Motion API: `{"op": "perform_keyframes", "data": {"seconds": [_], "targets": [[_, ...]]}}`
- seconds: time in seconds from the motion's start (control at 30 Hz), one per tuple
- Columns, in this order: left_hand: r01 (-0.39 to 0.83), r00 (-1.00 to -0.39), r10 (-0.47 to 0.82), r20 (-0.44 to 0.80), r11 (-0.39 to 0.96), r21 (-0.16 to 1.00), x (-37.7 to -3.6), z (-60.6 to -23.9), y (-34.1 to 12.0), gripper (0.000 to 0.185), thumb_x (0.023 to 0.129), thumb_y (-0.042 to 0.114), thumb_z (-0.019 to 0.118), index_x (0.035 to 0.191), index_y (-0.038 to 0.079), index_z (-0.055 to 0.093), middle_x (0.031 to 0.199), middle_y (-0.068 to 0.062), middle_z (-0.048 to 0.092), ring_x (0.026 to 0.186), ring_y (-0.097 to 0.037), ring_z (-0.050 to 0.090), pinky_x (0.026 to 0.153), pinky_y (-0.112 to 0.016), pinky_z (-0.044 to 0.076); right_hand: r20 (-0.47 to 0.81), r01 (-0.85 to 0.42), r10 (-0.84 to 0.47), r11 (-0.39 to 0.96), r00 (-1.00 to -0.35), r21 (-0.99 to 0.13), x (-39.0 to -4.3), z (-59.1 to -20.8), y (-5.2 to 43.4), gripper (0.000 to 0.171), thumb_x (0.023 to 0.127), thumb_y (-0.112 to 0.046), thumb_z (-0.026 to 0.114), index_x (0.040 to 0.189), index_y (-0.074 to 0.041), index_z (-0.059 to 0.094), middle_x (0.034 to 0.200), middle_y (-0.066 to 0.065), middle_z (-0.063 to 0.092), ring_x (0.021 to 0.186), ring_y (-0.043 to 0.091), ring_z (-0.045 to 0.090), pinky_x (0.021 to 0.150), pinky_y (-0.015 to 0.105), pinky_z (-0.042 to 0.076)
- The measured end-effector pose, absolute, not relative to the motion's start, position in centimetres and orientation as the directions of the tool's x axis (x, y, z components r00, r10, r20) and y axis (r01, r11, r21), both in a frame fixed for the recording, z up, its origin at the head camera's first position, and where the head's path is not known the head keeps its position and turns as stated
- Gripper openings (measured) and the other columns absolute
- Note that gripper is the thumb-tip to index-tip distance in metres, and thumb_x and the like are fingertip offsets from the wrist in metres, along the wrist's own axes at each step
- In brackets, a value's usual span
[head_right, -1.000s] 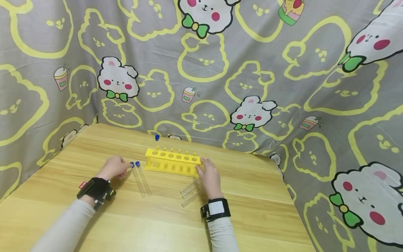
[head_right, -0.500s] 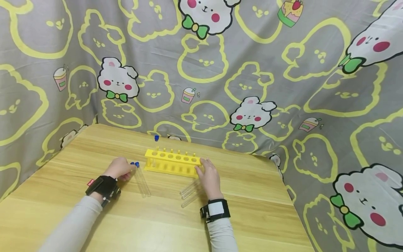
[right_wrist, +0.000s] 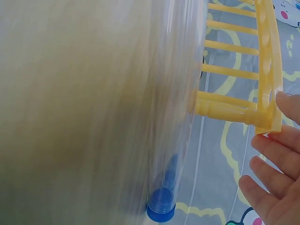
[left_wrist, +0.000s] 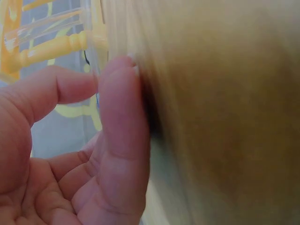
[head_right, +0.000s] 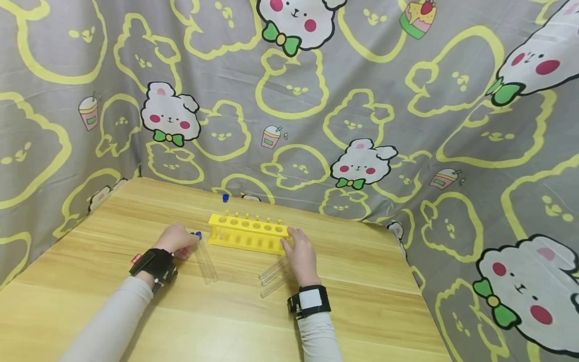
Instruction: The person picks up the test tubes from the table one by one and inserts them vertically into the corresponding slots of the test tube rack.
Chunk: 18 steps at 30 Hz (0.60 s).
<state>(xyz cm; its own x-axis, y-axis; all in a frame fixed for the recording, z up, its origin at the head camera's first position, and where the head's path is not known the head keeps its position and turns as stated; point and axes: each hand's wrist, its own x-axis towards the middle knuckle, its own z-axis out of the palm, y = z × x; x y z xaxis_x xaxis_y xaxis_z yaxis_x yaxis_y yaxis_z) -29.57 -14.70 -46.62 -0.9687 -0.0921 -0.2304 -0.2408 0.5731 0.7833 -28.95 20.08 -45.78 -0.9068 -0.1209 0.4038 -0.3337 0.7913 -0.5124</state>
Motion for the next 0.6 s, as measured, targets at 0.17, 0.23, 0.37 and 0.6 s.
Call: {"op": "perform_keyframes", "data": {"seconds": [0.17, 0.23, 0.37, 0.6], "targets": [[-0.246, -0.965, -0.071, -0.251, 0.567, 0.786, -29.6, -46.3, -14.5, 0.028, 0.088, 0.019, 0.065, 0.074, -0.005, 0.064, 0.051, -0.008, 0.063, 0.044, -0.017, 0.062, 0.046, -0.029, 0.054, 0.409, -0.341, -0.123, 0.785, -0.904, -0.518, -28.9, -45.9, 20.2, 0.045, 0.092, -0.025, 0.067, 0.130, -0.002, 0.059, 0.134, 0.018, 0.060, 0.135, 0.034, 0.048, 0.109, 0.049, 0.040], [-0.241, -0.967, -0.067, -0.247, 0.565, 0.789, -29.6, -46.4, -14.5, 0.028, 0.088, 0.020, 0.065, 0.076, -0.005, 0.063, 0.052, -0.009, 0.063, 0.044, -0.018, 0.063, 0.046, -0.029, 0.054, 0.411, -0.342, -0.123, 0.784, -0.903, -0.518, -28.9, -45.9, 20.2, 0.045, 0.092, -0.025, 0.067, 0.130, -0.002, 0.059, 0.134, 0.018, 0.060, 0.134, 0.034, 0.048, 0.108, 0.049, 0.040], [-0.246, -0.967, -0.083, -0.240, 0.552, 0.797, -29.4, -46.4, -14.7, 0.029, 0.089, 0.022, 0.065, 0.081, -0.005, 0.062, 0.054, -0.010, 0.064, 0.045, -0.018, 0.063, 0.047, -0.030, 0.055, 0.411, -0.341, -0.123, 0.787, -0.903, -0.514, -28.9, -45.9, 20.2, 0.044, 0.092, -0.025, 0.067, 0.130, -0.002, 0.059, 0.134, 0.017, 0.060, 0.134, 0.034, 0.049, 0.108, 0.049, 0.040], [-0.208, -0.978, -0.143, -0.151, 0.614, 0.761, -28.8, -45.6, -15.6, 0.036, 0.090, 0.032, 0.063, 0.067, 0.005, 0.064, 0.053, -0.004, 0.064, 0.044, -0.015, 0.059, 0.046, -0.024, 0.045, 0.406, -0.333, -0.119, 0.791, -0.906, -0.513, -28.9, -45.8, 20.2, 0.045, 0.092, -0.026, 0.067, 0.130, -0.003, 0.059, 0.134, 0.017, 0.060, 0.134, 0.034, 0.049, 0.109, 0.049, 0.040]]}}
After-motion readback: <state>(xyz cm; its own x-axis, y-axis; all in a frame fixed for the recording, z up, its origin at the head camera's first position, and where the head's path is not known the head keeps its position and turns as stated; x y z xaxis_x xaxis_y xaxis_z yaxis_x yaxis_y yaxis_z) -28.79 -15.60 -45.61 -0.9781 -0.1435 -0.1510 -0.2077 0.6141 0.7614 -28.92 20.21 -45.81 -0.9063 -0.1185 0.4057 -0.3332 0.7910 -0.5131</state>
